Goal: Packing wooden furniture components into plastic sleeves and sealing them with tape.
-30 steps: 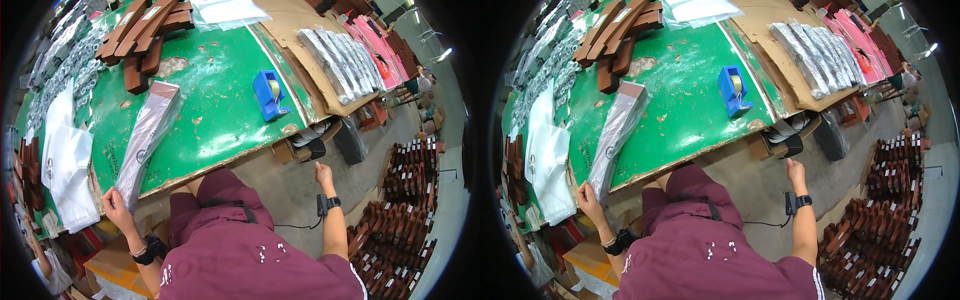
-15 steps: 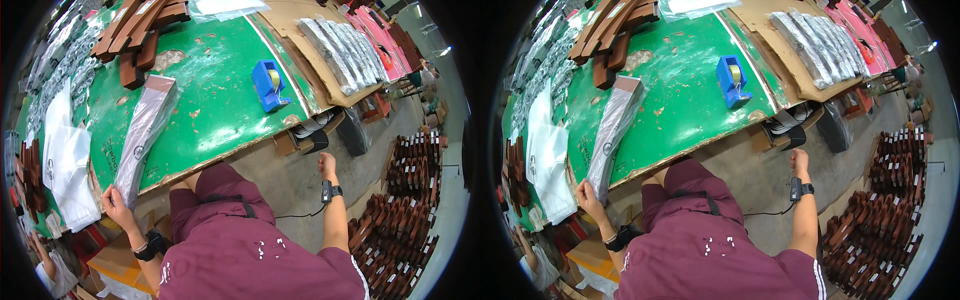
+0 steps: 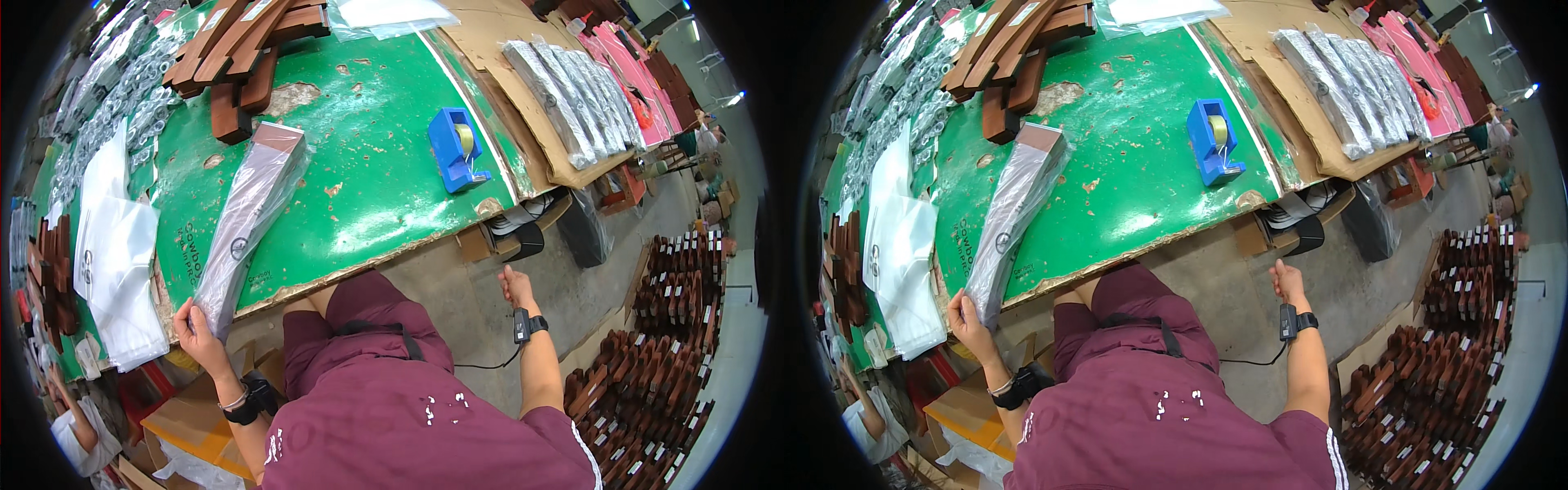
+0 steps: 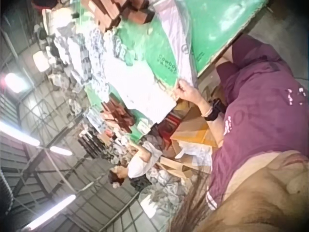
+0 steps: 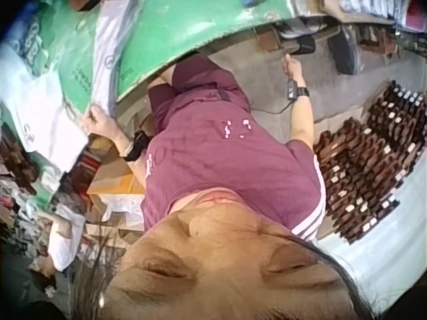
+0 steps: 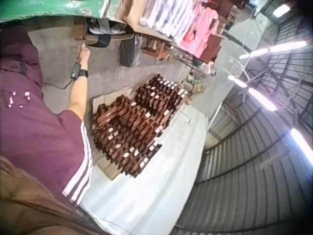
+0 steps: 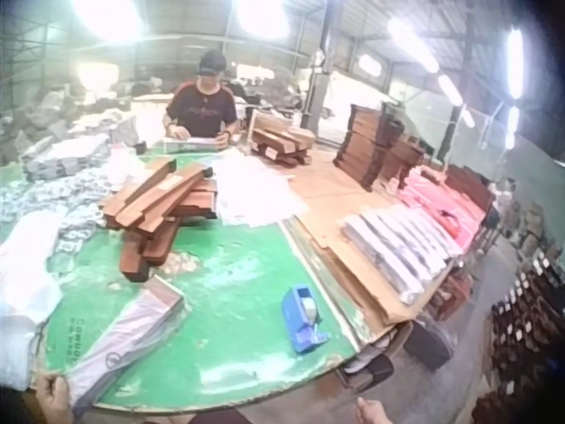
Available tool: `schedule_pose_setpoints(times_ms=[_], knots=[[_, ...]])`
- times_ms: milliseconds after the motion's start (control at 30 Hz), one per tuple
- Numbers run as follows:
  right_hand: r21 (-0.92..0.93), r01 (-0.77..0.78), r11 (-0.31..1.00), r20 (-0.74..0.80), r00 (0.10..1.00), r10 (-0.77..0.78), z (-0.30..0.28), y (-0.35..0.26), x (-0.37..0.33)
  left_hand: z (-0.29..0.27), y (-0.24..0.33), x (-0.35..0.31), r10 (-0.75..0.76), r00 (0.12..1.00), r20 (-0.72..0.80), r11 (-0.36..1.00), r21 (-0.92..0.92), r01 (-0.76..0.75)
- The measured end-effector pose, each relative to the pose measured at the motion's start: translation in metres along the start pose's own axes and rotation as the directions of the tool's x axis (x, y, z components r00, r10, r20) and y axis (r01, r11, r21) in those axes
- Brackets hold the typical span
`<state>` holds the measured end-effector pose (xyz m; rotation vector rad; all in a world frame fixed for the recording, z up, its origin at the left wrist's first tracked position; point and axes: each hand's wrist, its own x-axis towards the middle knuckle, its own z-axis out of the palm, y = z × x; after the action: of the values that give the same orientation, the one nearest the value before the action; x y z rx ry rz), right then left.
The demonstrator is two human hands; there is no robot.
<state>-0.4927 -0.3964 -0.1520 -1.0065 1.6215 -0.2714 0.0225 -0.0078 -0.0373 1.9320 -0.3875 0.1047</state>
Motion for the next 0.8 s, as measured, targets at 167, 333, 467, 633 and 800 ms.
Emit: schedule_pose_setpoints(times_ms=[167,333,467,633,800], knots=[[-0.116,-0.01,0.993,0.049,0.999,0.016,0.008,0.012,-0.002,0.0,0.001,-0.001,0.012,1.0,-0.002,1.0,0.002,-0.012],[-0.083,0.001,0.997,0.006,1.0,-0.001,-0.005,0.04,0.025,0.002,-0.001,-0.001,0.009,1.0,0.012,1.0,-0.026,-0.009],[0.173,0.014,0.985,0.009,1.0,-0.016,0.026,-0.001,-0.017,-0.001,0.0,-0.002,0.017,1.0,0.0,1.0,-0.01,-0.017],[-0.234,-0.027,0.972,0.104,0.993,0.053,0.001,-0.027,-0.015,0.002,0.007,-0.001,-0.006,1.0,0.004,1.0,-0.015,0.006],[-0.25,0.181,0.951,-0.081,0.975,-0.207,-0.01,0.024,0.03,0.003,0.004,-0.001,-0.003,1.0,0.002,0.999,-0.033,0.003]])
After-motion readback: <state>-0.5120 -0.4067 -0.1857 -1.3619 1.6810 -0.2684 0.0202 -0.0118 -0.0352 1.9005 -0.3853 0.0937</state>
